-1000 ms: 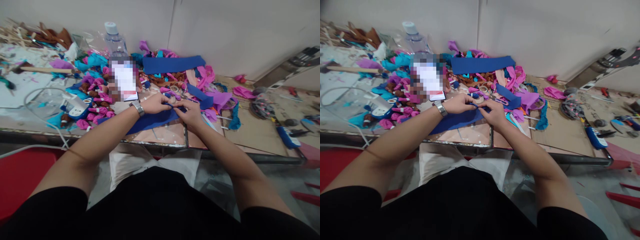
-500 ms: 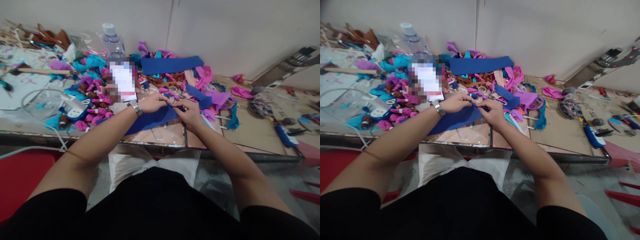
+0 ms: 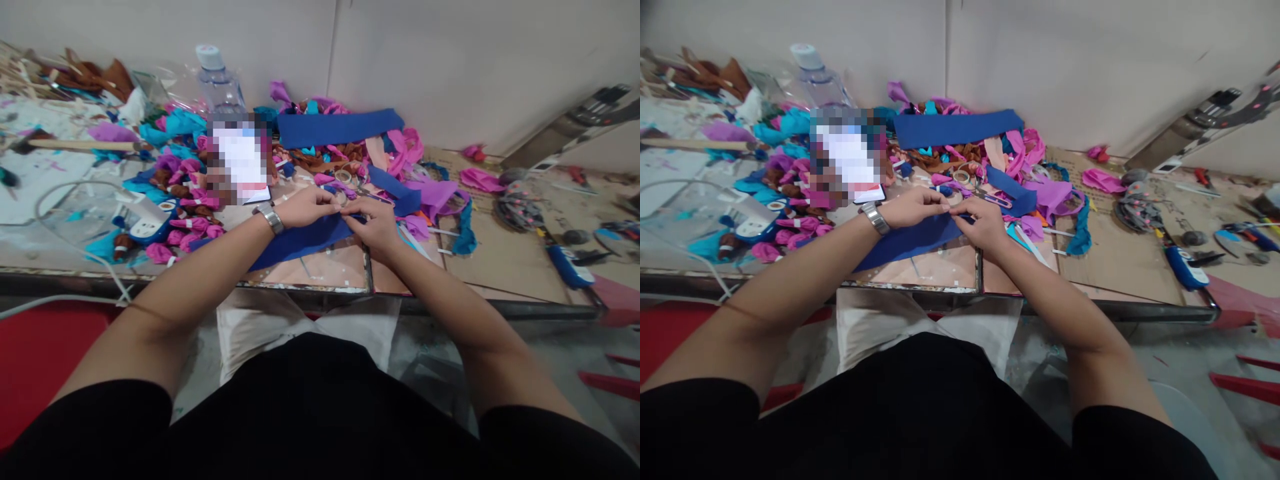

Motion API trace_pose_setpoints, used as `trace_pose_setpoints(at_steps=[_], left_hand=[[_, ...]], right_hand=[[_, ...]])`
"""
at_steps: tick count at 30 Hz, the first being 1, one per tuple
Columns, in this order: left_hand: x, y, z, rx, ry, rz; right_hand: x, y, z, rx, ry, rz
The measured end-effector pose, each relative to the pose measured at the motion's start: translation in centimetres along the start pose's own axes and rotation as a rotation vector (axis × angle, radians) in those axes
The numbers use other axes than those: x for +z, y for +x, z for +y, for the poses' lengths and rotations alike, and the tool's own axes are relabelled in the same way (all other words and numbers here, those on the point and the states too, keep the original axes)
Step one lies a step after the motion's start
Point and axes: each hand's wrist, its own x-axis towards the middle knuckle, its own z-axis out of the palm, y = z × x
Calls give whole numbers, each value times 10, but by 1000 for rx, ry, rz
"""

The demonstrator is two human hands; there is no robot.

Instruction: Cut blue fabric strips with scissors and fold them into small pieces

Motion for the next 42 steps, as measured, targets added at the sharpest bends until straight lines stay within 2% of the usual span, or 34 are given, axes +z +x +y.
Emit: trace_pose_setpoints(at_steps=[7,12,15,23,33,42], left_hand=[[3,5,-10,24,-144,19],[-2,2,-8,110,-3,9],[-2,0,-6,107,103,13],[0,-2,-3,112,126,-17],[-2,2,-8,63,100,-3],[-2,1,-9,-71,52,39]], right_hand=[[-1,1,-3,20,-6,-16],[-2,1,-3,56,-18,1],[-2,0,-4,89,-8,2],[-2,0,-10,141,-10,-17],[-1,-1,-2,127,-3,-6],[-1,1,-7,97,24,-13]])
